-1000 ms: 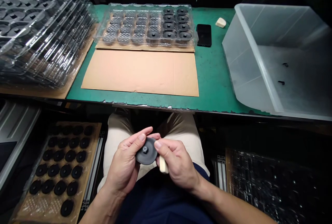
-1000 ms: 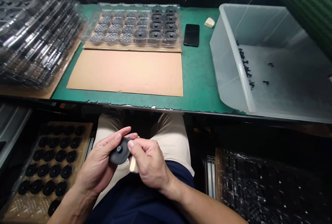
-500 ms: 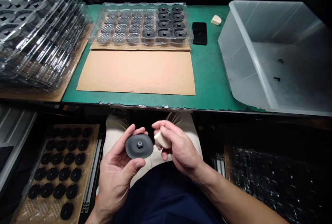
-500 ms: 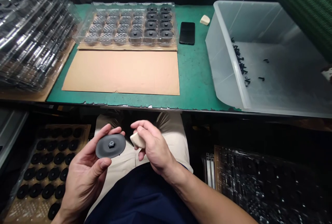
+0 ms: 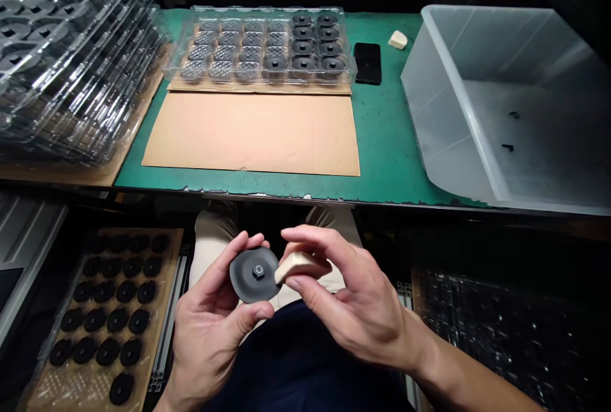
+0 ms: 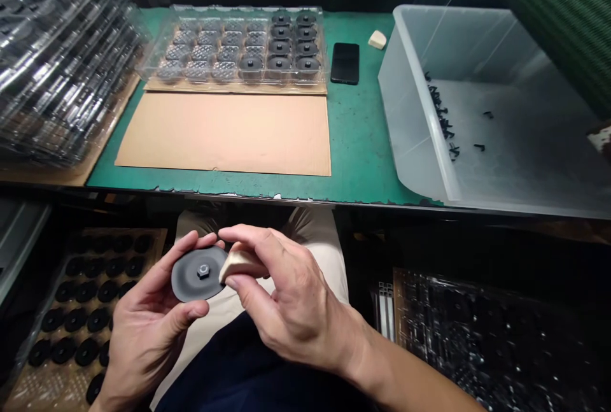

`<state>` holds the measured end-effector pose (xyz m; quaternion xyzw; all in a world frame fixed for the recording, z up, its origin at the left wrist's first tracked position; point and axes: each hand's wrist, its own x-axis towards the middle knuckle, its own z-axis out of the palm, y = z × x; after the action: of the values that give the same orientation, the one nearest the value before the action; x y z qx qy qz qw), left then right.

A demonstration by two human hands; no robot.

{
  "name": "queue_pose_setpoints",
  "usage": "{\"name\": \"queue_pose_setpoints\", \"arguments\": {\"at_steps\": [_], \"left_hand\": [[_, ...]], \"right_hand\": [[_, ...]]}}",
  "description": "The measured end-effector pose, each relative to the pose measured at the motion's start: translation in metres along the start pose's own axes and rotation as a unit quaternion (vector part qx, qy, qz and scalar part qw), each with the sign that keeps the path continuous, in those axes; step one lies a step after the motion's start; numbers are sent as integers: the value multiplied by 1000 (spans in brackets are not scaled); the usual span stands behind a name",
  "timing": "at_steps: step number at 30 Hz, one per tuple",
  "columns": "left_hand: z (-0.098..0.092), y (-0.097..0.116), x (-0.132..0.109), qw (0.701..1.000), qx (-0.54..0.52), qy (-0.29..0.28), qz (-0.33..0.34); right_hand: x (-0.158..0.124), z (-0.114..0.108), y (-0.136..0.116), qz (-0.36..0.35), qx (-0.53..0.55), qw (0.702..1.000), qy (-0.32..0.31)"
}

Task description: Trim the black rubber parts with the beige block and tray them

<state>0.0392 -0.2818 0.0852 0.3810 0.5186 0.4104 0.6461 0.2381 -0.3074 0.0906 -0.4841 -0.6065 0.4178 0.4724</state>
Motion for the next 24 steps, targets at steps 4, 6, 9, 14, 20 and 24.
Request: {"name": "queue_pose_setpoints", "arguments": {"at_steps": [4,6,9,14,20,24], "left_hand": [[-5,-1,0,1000,-13,-9,7],[-7,-1,0,1000,-11,-20,8],[-8,-1,0,999,-10,-39,7],[-9,-1,0,999,-20,-35,11],[-8,-3,2,997,-66,-37,-10],[-9,-4,4,997,-79,-25,6]], "right_hand": [[1,3,-2,0,5,1000,20],[1,4,-3,8,15,1000,21],[2,5,-6,3,24,1000,15],[1,6,-11,16,17,999,28],[10,6,15,-2,-55,996,75],[12,5,42,168,27,983,66]]}}
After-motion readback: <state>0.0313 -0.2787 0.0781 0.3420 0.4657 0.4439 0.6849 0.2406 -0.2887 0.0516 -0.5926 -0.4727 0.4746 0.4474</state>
